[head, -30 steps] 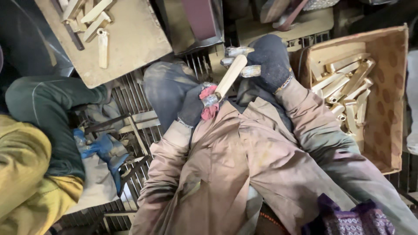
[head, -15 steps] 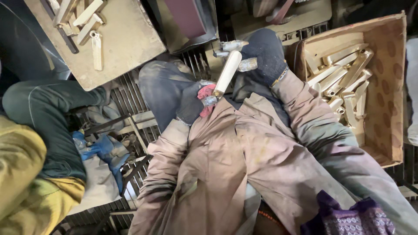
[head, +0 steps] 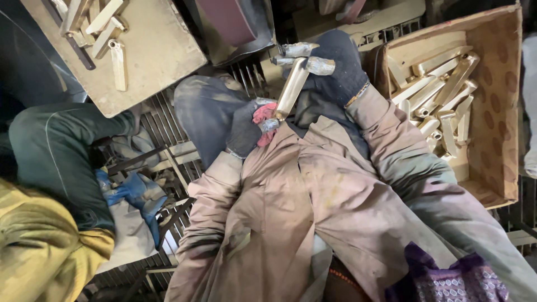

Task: The person sits on the floor and repeatedly sands small wooden pieces using a belt sander. They hold each piece with a cloth, press it against the moving belt, and then place the finished piece into a nearby wooden crate.

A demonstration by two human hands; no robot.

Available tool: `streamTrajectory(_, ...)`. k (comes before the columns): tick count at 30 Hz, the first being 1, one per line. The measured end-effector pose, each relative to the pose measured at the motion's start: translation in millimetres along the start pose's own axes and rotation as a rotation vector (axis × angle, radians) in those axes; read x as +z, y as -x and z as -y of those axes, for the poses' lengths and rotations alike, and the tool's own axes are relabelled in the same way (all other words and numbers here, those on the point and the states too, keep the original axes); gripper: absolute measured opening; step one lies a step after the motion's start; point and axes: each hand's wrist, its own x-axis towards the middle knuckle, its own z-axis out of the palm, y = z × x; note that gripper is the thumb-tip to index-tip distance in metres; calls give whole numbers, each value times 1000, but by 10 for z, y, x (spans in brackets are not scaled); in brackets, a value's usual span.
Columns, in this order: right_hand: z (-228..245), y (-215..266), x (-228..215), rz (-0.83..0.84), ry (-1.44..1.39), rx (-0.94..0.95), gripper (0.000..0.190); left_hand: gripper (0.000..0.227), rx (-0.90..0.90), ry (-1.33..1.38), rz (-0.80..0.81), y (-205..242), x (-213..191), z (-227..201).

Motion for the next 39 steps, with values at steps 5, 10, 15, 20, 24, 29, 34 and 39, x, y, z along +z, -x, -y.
streamTrajectory(5, 169, -23, -127, -16, -654, 365, 29, 27, 129, -163, 17, -95, -79, 141)
streamTrajectory(10, 334, 172, -480, -187, -1486, 756, 50, 29, 148, -237, -14, -118, -217, 189)
streamTrajectory(15, 110, 539, -1062, -388, -1245, 525, 44, 30, 86, -185, -16, -116, -292, 225)
streamTrajectory(20, 222, 1164, -1786, -296, -307, 719, 39, 34, 94, -99, 34, -178, -341, 264)
streamTrajectory(24, 160, 1456, -2087, -48, -6, 952, 39, 34, 80, -238, -3, -203, -360, 305)
streamTrajectory(29, 72, 1562, -2020, -42, 264, 999, 31, 33, 5, -179, -20, -220, -341, 318)
streamTrajectory(34, 9, 1203, -1493, -188, -104, 723, 30, 33, 31, -238, -18, -208, -325, 262)
streamTrajectory(39, 186, 691, -935, -28, -247, 420, 26, 30, 30, -284, -39, -198, -304, 209)
